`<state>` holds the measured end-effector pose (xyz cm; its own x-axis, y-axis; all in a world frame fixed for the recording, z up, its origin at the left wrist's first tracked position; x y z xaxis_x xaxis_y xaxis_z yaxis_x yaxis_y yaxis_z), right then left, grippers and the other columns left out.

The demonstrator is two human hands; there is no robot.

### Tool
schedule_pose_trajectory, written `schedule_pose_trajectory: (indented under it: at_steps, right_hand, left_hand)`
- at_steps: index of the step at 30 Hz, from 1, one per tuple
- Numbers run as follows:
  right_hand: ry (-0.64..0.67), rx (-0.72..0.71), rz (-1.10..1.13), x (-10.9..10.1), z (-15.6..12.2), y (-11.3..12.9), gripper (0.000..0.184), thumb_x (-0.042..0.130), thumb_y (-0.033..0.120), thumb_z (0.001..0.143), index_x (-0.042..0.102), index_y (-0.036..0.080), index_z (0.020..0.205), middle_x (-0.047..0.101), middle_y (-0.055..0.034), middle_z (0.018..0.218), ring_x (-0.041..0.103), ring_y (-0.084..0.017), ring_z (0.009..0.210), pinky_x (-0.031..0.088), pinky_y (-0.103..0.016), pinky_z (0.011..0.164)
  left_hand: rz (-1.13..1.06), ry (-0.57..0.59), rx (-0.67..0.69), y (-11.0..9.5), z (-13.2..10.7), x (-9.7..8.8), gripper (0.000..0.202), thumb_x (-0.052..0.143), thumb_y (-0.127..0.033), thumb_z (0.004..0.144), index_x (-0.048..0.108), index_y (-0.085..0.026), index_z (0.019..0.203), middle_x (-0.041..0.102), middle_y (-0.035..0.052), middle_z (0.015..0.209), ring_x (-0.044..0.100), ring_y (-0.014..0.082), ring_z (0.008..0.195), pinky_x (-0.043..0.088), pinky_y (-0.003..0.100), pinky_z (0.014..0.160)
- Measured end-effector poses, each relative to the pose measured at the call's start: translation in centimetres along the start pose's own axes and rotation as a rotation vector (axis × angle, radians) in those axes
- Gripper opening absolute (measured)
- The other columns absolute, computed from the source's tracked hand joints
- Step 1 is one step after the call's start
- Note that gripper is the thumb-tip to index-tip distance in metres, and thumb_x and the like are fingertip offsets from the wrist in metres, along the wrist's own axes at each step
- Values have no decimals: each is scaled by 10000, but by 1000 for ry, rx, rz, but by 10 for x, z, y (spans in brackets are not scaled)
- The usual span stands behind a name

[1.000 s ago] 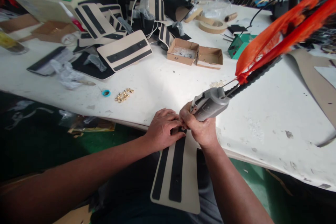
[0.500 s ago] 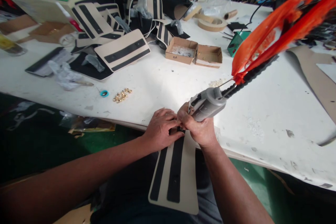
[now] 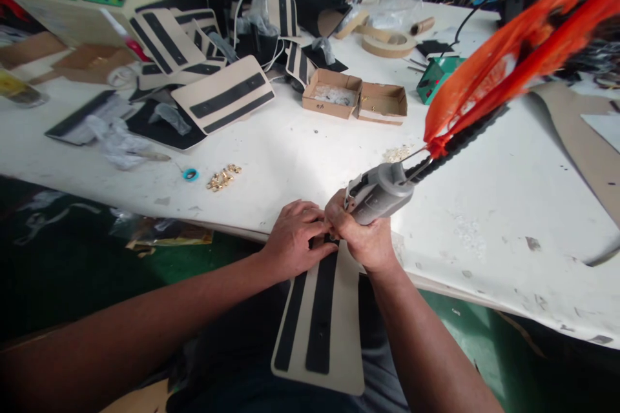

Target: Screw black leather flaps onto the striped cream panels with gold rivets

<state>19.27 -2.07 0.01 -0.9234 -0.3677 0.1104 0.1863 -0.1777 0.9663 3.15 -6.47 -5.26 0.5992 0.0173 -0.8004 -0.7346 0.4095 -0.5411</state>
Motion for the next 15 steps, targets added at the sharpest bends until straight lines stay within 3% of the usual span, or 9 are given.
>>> schedule_pose_trajectory:
  at_steps: [5,8,10,12,15]
  right_hand:
    - [-9,45,-25,0,0,-3,386,730,431,929,570,126,754,577,-11,636,502,-64,527,399,-195,514]
    - [-37,101,14,1,2,-9,493,838,531,822,630,121,1000,593,1,680,504,-62,540,418,-183,523]
    - [-18,145,98,2,7,-14,622,863,581,784,603,129,1122,615,-4,734,514,-59,551,430,-181,544]
    - [-11,153,173,4,13,-19,667,852,626,782,587,126,1135,624,-13,745,515,-56,539,415,-178,549]
    - [-27,101,232,6,26,-20,661,840,650,783,601,121,1100,663,-46,787,514,-58,504,385,-183,523]
  left_hand:
    - [-26,-10,-14,-3,1,-6,225,854,-405,853,770,-348,1053,745,-20,1185,599,255,1250,476,581,1165]
    - [-28,-51,-11,-1,-1,-6,310,895,-299,800,767,-369,1074,748,-13,1185,637,256,1202,524,578,1136]
    - [-18,-109,-15,10,-3,0,379,936,-225,726,772,-382,1030,763,-32,1124,669,253,1148,573,552,1097]
    - [25,-155,29,28,-1,8,380,968,-263,678,777,-397,979,778,-60,1077,705,237,1088,639,480,1009]
    - [133,-184,255,53,10,14,352,994,-355,634,785,-443,903,816,-91,964,768,211,899,685,360,762]
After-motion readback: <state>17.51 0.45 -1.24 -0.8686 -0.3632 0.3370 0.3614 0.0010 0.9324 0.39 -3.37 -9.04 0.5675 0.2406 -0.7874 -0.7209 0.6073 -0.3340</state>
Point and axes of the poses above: each hand's wrist, its own z-axis towards the middle knuckle, its own x-axis out of the palm, y = z × x, the point moved 1 cm from there along z, towards the middle knuckle
